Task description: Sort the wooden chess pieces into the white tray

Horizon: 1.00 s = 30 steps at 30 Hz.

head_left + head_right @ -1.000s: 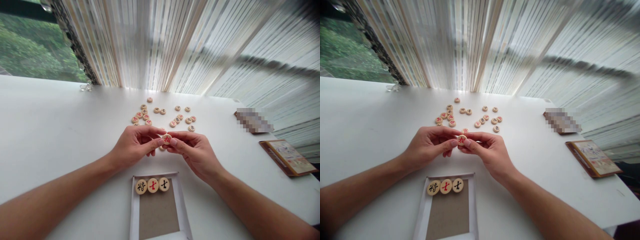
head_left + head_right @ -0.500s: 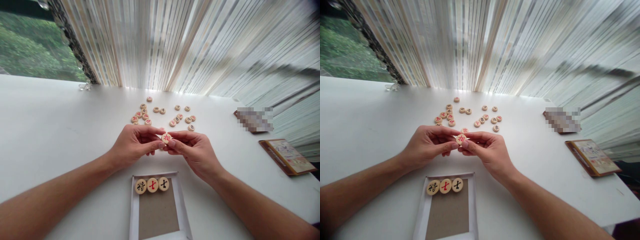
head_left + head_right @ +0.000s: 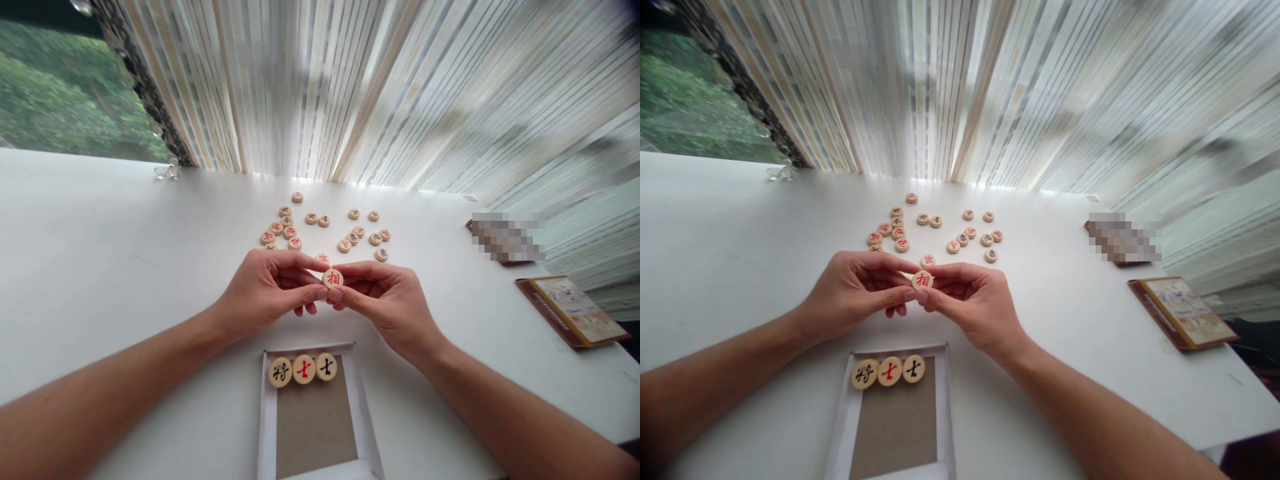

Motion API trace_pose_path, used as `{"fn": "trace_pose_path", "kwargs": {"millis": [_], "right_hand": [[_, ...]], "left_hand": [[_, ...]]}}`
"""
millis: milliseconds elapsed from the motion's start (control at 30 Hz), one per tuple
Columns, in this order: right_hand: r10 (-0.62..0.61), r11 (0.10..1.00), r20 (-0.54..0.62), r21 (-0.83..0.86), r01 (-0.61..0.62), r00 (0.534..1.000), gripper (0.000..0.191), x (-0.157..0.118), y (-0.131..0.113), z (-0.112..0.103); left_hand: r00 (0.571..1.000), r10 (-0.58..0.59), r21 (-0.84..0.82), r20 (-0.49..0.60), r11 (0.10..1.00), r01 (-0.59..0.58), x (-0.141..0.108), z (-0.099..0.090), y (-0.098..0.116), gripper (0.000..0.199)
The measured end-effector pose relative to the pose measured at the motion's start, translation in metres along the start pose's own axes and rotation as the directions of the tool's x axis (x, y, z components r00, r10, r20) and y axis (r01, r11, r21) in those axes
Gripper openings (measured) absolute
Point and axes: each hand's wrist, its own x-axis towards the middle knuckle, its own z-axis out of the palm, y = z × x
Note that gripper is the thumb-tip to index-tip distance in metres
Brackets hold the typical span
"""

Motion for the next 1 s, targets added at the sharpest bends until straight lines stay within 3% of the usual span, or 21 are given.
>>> {"fn": "trace_pose_path", "kwargs": {"millis": [333, 700, 1000], "right_hand": [[0.007, 0.999, -0.007, 0.033, -0.007, 1.000, 0.043, 0.0005, -0.0006, 0.0011], [0.058, 0.998, 0.006, 0.015, -0.058, 0.998, 0.027, -0.0006, -0.0020, 0.0013], [0.045, 0.995, 0.105, 0.080, -0.053, 0.993, 0.019, 0.0025, -0.0024, -0.0027]], "left_hand": [[0.999, 0.032, 0.023, 0.003, 0.999, -0.033, -0.0019, 0.0035, 0.0020, 0.028], [0.982, 0.165, 0.114, 0.090, 0.978, -0.175, -0.0053, 0.0065, 0.0026, 0.021], [0.995, 0.097, 0.047, -0.020, 0.994, -0.096, -0.0031, 0.0045, 0.0022, 0.022]]}}
